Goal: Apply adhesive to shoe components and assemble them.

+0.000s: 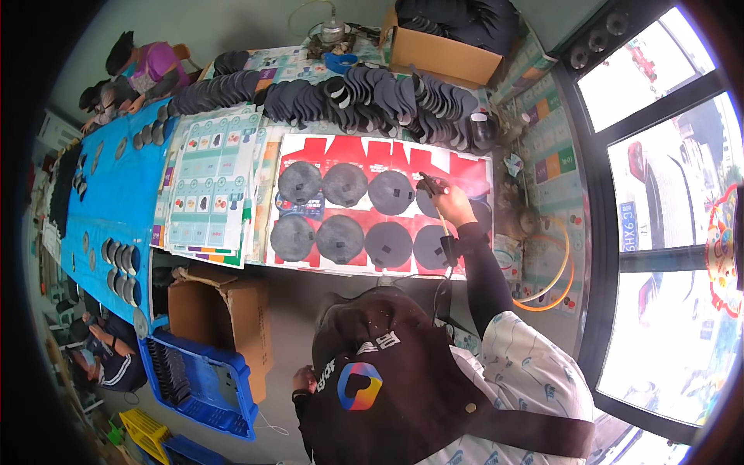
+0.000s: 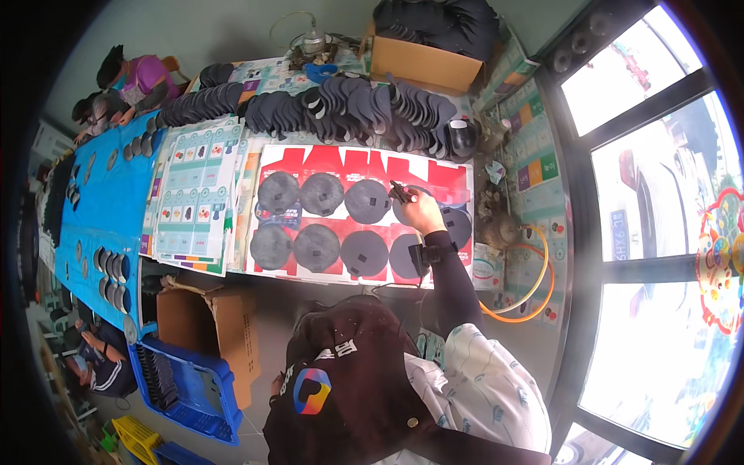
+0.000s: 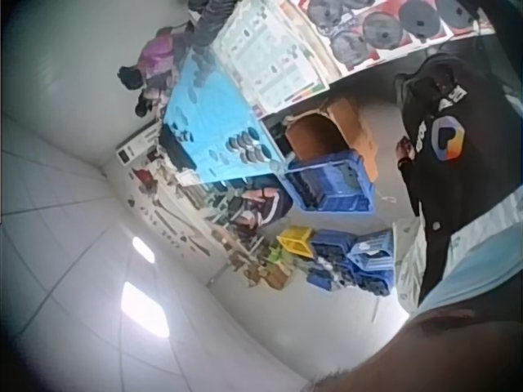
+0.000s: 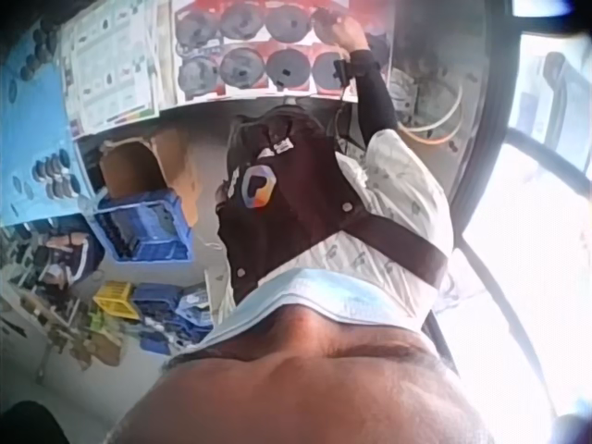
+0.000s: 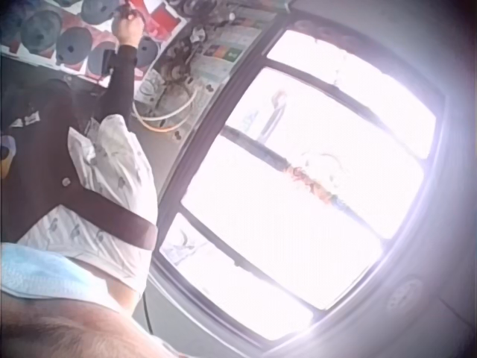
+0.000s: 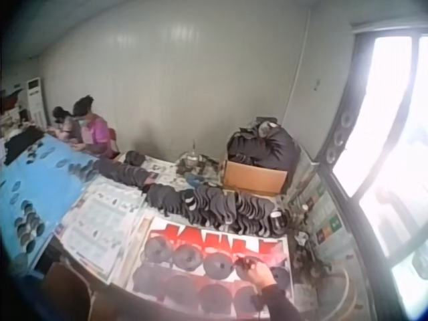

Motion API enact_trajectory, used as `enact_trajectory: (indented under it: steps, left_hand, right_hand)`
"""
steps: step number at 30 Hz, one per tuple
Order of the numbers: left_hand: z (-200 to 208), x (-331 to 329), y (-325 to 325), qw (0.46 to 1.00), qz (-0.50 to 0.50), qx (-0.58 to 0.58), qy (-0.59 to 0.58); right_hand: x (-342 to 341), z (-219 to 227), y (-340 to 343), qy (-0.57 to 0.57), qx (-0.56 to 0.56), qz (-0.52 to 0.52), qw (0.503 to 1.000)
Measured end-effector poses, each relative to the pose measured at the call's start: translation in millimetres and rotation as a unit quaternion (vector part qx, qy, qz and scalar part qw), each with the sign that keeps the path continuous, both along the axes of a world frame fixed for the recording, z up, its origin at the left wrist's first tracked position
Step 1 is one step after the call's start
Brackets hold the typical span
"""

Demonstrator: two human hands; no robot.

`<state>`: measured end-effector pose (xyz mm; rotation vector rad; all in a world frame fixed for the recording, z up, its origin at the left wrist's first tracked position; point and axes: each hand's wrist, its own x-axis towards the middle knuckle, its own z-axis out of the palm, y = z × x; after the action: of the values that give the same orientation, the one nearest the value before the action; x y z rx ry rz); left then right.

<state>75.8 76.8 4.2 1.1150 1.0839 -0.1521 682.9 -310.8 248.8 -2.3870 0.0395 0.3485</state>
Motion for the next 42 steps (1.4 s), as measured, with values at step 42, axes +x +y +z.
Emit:
enact_trajectory:
  steps: [42]
  left_hand:
    - [3.6, -2.7, -1.4, 0.99, 0.095, -0.079, 0.071]
  right_hand:
    - [-0.2, -38.2, -11.8, -0.062, -0.007, 0.024, 0.998]
